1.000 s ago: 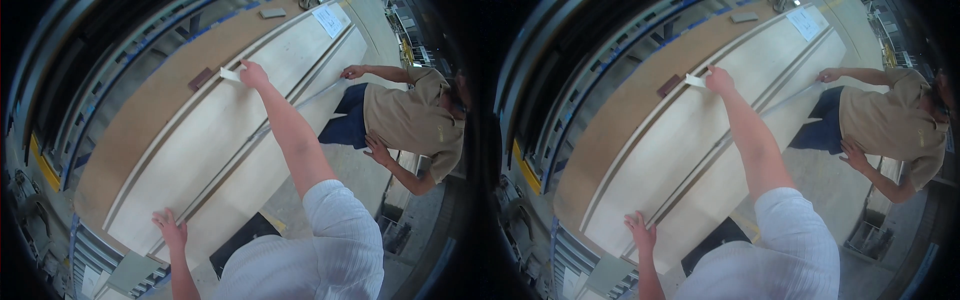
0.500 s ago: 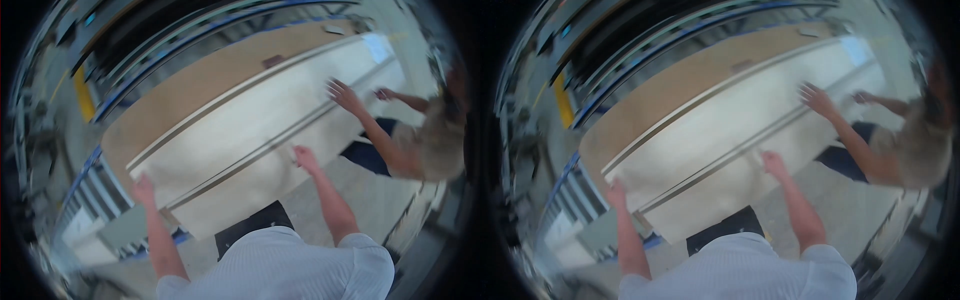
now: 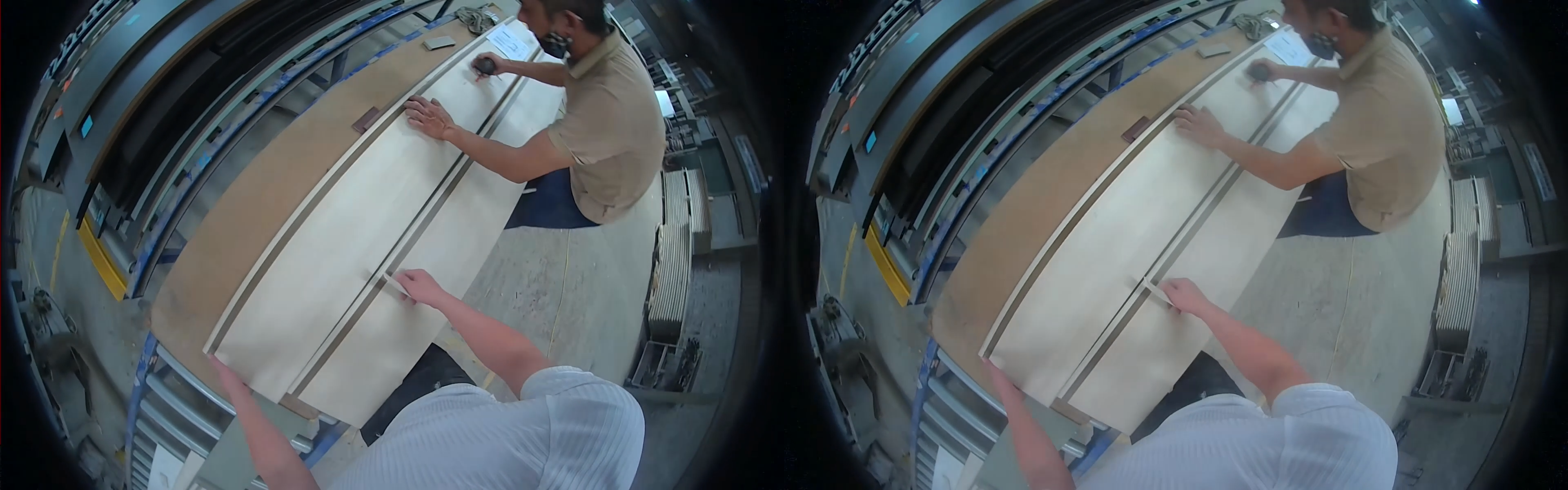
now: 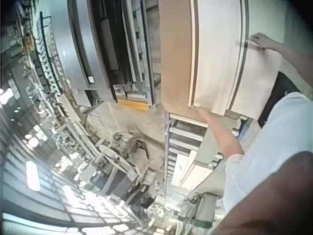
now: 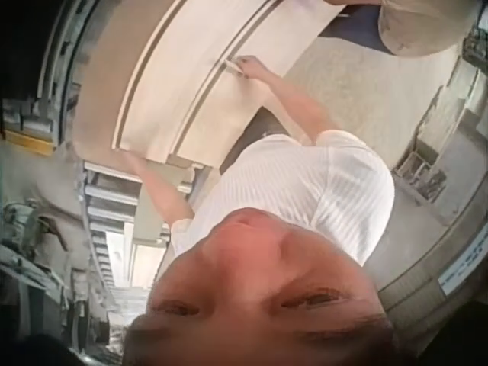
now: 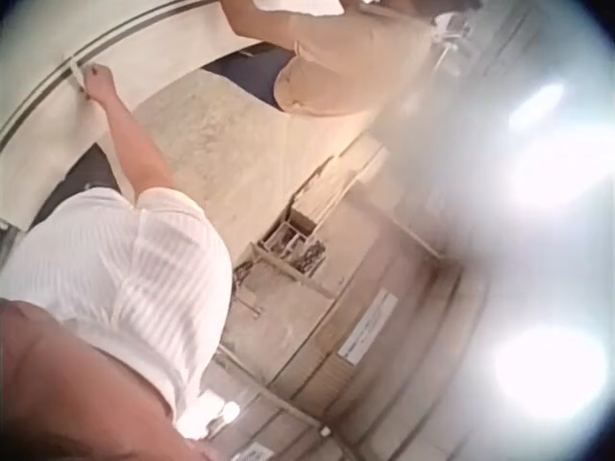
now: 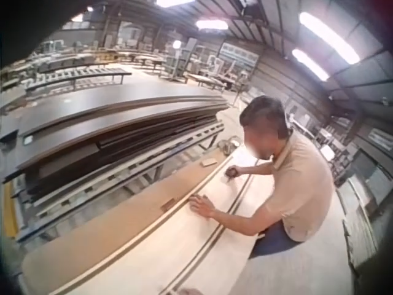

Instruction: Measuring a wood panel and using a utility blade to trim veneer or tape strips in a manufacturing facility.

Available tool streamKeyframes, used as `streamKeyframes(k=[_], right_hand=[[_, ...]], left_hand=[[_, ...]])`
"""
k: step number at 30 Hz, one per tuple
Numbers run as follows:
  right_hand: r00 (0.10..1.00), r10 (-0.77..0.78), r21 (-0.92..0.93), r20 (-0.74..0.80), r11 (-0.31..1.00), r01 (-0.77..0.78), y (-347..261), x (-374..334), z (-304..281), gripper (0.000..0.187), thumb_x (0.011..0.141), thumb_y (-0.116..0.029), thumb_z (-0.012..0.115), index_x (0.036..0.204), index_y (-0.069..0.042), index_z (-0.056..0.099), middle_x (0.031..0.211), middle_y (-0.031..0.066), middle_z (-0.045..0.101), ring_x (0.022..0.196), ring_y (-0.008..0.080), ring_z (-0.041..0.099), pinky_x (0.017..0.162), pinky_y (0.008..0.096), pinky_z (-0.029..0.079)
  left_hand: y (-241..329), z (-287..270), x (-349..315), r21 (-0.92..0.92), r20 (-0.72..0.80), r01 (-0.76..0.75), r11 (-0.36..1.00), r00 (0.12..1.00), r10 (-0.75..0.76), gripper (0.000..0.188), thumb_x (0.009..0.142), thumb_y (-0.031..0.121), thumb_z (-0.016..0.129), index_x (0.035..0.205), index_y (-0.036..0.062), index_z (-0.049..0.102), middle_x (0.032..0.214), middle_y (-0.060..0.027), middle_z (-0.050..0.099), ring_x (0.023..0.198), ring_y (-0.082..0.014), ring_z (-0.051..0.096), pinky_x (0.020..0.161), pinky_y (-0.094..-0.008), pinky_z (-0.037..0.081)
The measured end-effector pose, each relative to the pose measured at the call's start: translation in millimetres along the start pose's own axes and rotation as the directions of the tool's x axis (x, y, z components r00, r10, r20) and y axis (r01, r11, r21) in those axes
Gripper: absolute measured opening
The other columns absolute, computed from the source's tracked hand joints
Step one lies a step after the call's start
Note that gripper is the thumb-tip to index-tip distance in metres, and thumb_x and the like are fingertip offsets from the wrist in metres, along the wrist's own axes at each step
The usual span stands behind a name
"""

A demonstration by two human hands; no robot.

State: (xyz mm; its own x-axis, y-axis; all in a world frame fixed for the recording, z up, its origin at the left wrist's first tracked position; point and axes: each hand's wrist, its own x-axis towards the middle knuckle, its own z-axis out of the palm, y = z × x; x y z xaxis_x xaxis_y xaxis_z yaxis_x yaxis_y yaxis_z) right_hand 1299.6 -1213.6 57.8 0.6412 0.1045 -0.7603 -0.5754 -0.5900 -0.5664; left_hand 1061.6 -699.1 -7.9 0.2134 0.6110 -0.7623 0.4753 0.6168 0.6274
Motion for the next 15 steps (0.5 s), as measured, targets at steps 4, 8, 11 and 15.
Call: streamKeyframes(k=[4,8,11,15], right_hand=[[0.997,0.019,-0.087,-0.070,0.996,-0.025,0.0,10.9,-2.8,0.049,0.106,-0.047,0.053,0.103,-0.003,0.074,0.071,0.0069,0.069,0.054,0.0160,0.064,0.051,0.0314,0.052],[0.995,0.098,-0.052,0.010,0.994,-0.097,-9.2,25.3,-13.9,0.054,0.106,-0.051,0.053,0.100,-0.001,0.074,0.070,0.0080,0.069,0.054,0.0168,0.064,0.051,0.0331,0.051],[0.994,-0.060,-0.015,0.088,0.998,0.061,-32.3,37.3,39.2,0.058,0.106,-0.053,0.051,0.097,0.000,0.072,0.071,0.0085,0.068,0.056,0.0191,0.063,0.053,0.0365,0.050],[0.959,-0.204,-0.300,0.194,0.919,0.256,19.0,48.4,13.4,0.027,0.096,-0.020,0.047,0.079,-0.005,0.062,0.056,0.0071,0.056,0.047,0.0191,0.054,0.045,0.0371,0.044]], left_hand=[[7.9,44.0,-9.5,0.311,-0.159,-0.007,0.950,0.986,0.059,0.101,0.093,0.082,0.046,0.150,-0.0022,0.049,0.153,-0.0195,0.052,0.136,-0.0348,0.053,0.114,-0.0438,0.040],[2.8,55.5,23.0,0.474,-0.271,-0.054,0.879,0.941,0.204,0.091,0.094,0.076,0.051,0.136,-0.0033,0.060,0.134,-0.0227,0.065,0.123,-0.0374,0.062,0.104,-0.0460,0.047],[-6.4,-67.9,57.2,0.795,-0.290,-0.158,0.586,0.750,0.595,0.053,0.106,0.050,0.047,0.124,0.0043,0.067,0.109,-0.0215,0.073,0.097,-0.0412,0.071,0.081,-0.0493,0.057],[-16.9,-9.9,44.4,0.994,-0.030,-0.034,0.105,0.830,0.556,0.048,0.105,0.042,0.042,0.106,0.0085,0.077,0.109,-0.0180,0.075,0.097,-0.0386,0.073,0.083,-0.0551,0.056]])
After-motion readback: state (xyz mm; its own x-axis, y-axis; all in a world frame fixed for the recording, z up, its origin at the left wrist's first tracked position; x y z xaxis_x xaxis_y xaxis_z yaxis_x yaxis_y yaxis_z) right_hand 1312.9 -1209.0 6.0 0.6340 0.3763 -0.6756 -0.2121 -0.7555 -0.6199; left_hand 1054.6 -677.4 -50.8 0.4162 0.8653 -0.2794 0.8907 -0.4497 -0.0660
